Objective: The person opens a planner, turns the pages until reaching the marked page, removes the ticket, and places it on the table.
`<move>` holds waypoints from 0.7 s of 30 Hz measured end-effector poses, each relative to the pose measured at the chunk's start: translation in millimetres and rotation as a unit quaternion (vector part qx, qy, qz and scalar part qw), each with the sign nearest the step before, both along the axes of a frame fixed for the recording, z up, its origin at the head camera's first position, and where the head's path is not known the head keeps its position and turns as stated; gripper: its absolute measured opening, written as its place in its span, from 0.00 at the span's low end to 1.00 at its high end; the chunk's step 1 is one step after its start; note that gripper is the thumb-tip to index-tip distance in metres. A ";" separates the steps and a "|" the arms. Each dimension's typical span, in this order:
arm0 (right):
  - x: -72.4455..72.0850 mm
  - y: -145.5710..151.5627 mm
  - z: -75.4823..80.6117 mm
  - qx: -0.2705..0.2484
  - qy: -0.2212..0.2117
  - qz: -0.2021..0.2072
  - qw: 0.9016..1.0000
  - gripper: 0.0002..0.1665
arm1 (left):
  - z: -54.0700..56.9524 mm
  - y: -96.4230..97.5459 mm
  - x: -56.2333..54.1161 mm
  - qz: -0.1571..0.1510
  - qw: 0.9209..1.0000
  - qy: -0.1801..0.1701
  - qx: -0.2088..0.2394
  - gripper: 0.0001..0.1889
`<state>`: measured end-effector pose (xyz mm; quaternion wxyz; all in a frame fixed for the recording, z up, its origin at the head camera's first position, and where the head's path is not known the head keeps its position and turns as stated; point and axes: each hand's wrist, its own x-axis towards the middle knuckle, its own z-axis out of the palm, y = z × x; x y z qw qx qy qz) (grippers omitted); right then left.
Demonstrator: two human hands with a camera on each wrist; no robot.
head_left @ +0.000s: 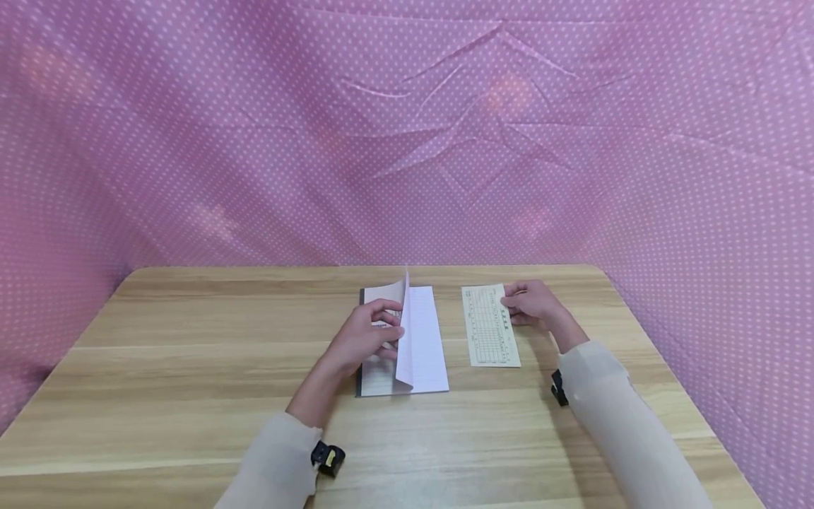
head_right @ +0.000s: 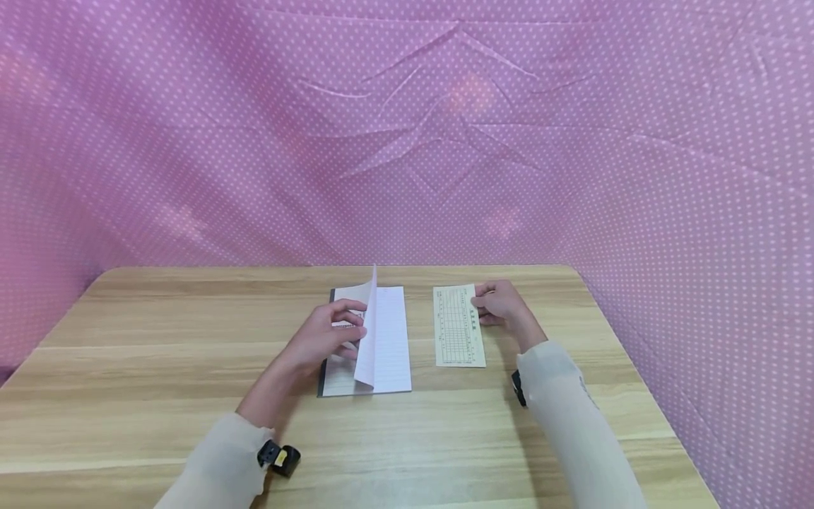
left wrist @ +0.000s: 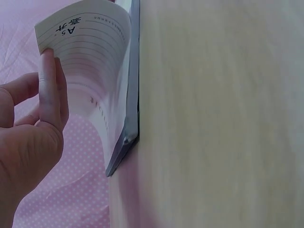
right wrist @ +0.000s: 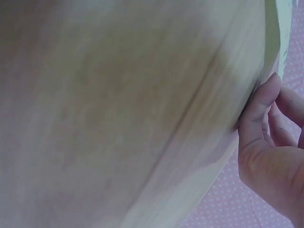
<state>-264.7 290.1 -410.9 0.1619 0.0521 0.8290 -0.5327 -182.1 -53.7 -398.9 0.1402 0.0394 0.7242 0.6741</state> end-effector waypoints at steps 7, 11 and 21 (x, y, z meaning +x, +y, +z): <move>0.2 -2.7 0.9 0.003 0.007 -0.002 1.000 0.19 | -4.6 9.8 -3.2 -0.009 1.000 0.008 -0.011 0.24; -0.4 -3.5 0.2 0.020 0.014 -0.005 1.000 0.21 | -4.9 16.4 -4.3 -0.018 0.999 0.013 -0.027 0.24; -1.2 -4.9 -0.2 0.052 0.008 -0.021 0.998 0.18 | -6.3 28.3 -6.4 -0.024 0.999 0.014 -0.044 0.23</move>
